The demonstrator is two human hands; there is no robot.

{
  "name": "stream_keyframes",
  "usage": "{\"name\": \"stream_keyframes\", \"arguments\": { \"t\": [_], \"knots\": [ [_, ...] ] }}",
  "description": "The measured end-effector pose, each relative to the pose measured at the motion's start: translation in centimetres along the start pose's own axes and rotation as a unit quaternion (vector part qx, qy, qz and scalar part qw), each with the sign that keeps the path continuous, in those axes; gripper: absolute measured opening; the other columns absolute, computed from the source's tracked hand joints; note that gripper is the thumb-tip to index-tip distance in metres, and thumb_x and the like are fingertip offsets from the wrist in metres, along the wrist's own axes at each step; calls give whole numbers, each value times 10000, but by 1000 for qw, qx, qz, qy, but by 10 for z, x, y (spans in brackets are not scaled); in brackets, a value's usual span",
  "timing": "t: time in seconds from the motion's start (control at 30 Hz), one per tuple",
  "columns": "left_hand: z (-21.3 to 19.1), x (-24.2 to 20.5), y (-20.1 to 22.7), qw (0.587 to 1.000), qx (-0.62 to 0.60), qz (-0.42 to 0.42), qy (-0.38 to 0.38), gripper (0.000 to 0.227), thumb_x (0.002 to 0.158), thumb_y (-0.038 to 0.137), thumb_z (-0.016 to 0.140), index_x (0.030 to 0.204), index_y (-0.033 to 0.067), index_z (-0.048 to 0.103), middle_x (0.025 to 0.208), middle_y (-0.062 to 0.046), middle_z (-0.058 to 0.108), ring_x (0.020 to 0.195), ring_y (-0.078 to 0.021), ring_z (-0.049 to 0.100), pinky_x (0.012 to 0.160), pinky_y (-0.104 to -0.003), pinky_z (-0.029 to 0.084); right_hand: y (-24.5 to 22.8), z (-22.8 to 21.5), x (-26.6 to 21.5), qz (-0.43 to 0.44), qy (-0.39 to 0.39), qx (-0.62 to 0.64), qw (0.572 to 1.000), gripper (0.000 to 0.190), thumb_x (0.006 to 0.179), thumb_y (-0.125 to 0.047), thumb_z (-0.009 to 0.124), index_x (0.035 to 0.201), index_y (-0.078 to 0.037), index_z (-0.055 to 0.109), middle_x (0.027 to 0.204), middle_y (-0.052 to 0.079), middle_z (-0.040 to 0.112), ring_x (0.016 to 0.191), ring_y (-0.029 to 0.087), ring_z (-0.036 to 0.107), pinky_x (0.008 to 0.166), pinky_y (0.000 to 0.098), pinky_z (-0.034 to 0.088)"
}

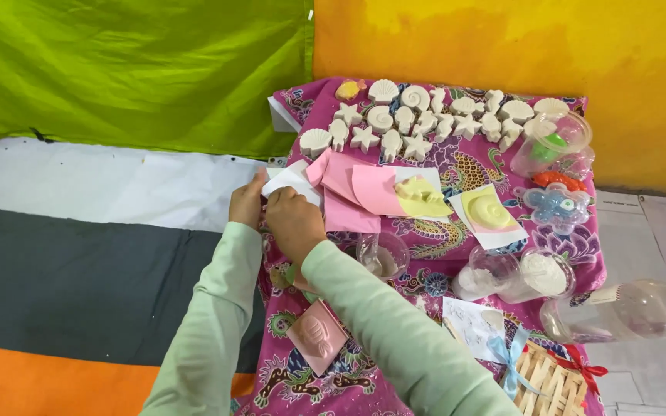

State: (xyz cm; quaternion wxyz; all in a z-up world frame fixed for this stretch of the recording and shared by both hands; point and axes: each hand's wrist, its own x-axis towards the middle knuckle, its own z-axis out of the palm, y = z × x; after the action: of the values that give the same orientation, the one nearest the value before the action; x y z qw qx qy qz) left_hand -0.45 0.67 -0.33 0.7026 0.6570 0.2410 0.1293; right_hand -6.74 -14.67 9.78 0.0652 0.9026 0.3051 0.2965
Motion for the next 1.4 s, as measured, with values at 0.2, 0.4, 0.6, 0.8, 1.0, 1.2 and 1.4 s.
{"name": "stream_keyframes", "arguments": {
  "t": [0.2,0.4,0.6,0.8,1.0,1.2,1.4],
  "knots": [
    [0,-32,33,976,-178,-89,-84,942,897,846,451,1069,-37,729,943,-188,721,868,-305,714,711,-363,608,0,32,3,-12,12,10,1000,304,787,-63,642,1052,83,664,753,147,607,570,258,657,409,442,551],
    [-2,-41,40,978,-143,-95,-122,1208,827,955,194,1292,-63,649,1232,-242,665,1169,-344,652,901,-377,583,-1,38,2,5,61,-3,998,284,785,-50,616,1027,91,670,722,152,616,542,268,650,409,444,543],
    [-3,11,-25,971,-186,-93,-116,1196,772,995,182,1037,-23,751,647,-123,609,445,-220,555,367,-232,433,2,22,5,-35,144,-93,985,250,807,-71,591,1005,42,692,696,97,587,499,165,597,401,310,516],
    [0,-6,-10,973,-182,-95,-106,1121,816,965,198,997,0,738,550,-91,557,349,-208,506,310,-225,407,20,3,9,-74,248,-106,960,180,808,-28,516,893,-62,670,707,60,488,452,150,522,368,281,441],
    [-1,-29,20,991,-83,-68,-84,1099,917,881,205,1151,-49,740,1054,-249,702,932,-381,699,781,-426,609,37,-2,13,-38,232,-84,968,173,813,-50,584,945,-65,695,806,6,502,475,89,556,396,234,473],
    [12,-31,12,985,-121,-73,-96,1049,942,845,203,1203,-25,727,1072,-245,683,992,-370,682,852,-435,612,56,-32,6,39,224,74,971,322,785,-55,635,1103,-90,664,929,40,560,505,141,642,471,285,564],
    [18,-62,39,995,5,-31,-93,879,997,735,394,1353,-32,635,1309,-276,651,1236,-405,622,920,-499,599,105,-65,-24,320,139,666,659,252,912,-7,712,1161,12,681,919,82,626,652,96,599,458,193,537]
  ]
}}
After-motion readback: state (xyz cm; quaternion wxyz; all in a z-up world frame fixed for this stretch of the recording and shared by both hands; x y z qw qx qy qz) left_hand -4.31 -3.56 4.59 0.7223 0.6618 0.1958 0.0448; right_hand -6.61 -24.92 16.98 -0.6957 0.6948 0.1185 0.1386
